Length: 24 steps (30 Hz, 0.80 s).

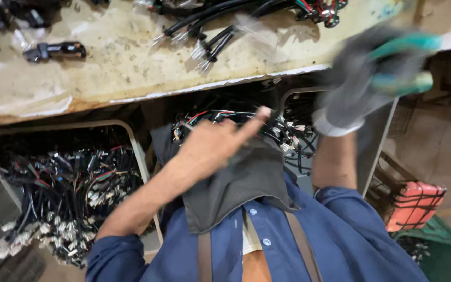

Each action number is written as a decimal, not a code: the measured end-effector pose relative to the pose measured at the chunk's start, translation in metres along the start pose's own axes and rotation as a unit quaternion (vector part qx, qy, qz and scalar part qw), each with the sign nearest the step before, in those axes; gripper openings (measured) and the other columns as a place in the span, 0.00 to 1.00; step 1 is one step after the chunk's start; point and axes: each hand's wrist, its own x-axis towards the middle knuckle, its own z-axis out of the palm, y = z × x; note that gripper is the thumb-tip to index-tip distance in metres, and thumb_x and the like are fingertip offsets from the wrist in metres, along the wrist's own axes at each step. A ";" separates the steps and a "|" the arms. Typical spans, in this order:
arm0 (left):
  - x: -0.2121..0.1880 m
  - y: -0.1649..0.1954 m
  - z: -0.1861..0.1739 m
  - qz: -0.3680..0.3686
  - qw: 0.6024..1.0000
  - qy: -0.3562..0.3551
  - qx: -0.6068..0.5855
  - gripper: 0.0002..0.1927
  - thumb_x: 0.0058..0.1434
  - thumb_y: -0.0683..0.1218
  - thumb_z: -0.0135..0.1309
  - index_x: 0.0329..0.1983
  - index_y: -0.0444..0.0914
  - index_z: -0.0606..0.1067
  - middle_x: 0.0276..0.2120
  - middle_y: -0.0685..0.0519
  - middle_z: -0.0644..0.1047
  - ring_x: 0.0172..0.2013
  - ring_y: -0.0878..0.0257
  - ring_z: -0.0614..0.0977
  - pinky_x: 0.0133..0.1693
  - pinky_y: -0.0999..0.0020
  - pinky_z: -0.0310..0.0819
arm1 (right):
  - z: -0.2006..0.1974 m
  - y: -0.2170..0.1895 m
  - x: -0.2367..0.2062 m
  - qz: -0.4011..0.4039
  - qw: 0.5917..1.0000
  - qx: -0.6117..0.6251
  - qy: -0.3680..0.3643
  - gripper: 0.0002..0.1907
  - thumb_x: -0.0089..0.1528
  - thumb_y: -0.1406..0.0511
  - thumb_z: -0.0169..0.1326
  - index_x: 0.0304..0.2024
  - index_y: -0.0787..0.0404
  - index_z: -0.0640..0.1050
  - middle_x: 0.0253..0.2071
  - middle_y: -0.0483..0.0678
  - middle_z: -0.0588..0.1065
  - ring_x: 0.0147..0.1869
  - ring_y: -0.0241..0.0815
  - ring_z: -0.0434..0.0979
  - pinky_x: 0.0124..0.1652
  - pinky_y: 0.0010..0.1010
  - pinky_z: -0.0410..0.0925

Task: The person processes wire harnesses at a workbench, using pliers to cut and strip insulation from wire ends. They pick up harnesses from a bin, work on the wires one at a time, and place finished harnesses on the table.

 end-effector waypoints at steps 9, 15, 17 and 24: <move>-0.058 -0.042 0.005 -0.055 0.986 0.131 -0.091 0.30 0.57 0.52 0.61 0.63 0.42 0.72 0.36 0.46 0.82 0.37 0.48 0.82 0.40 0.50 0.72 | -0.007 0.063 0.021 -0.170 0.934 -0.299 -0.094 0.13 0.65 0.73 0.60 0.52 0.65 0.77 0.40 0.55 0.80 0.41 0.49 0.82 0.41 0.37 0.72; -0.082 -0.123 -0.024 -0.305 0.862 0.340 0.221 0.25 0.64 0.42 0.63 0.63 0.34 0.72 0.60 0.38 0.70 0.59 0.40 0.70 0.58 0.47 0.68 | -0.004 0.067 0.028 -0.068 0.955 -0.284 -0.059 0.07 0.68 0.71 0.65 0.45 0.65 0.78 0.32 0.53 0.77 0.34 0.46 0.78 0.37 0.35 0.69; -0.082 -0.140 -0.022 -0.305 0.867 0.340 0.199 0.21 0.64 0.41 0.63 0.59 0.35 0.72 0.60 0.41 0.69 0.61 0.43 0.68 0.60 0.49 0.67 | -0.024 0.056 0.016 -0.100 0.975 -0.197 -0.006 0.07 0.68 0.74 0.58 0.49 0.64 0.78 0.39 0.51 0.80 0.40 0.44 0.81 0.42 0.31 0.73; -0.118 -0.145 -0.023 -0.223 0.909 0.346 0.068 0.22 0.64 0.38 0.64 0.59 0.35 0.72 0.60 0.45 0.71 0.61 0.46 0.68 0.64 0.55 0.66 | -0.021 0.058 -0.017 -0.091 0.937 -0.335 -0.034 0.06 0.66 0.71 0.62 0.45 0.64 0.80 0.39 0.52 0.79 0.41 0.43 0.83 0.40 0.33 0.73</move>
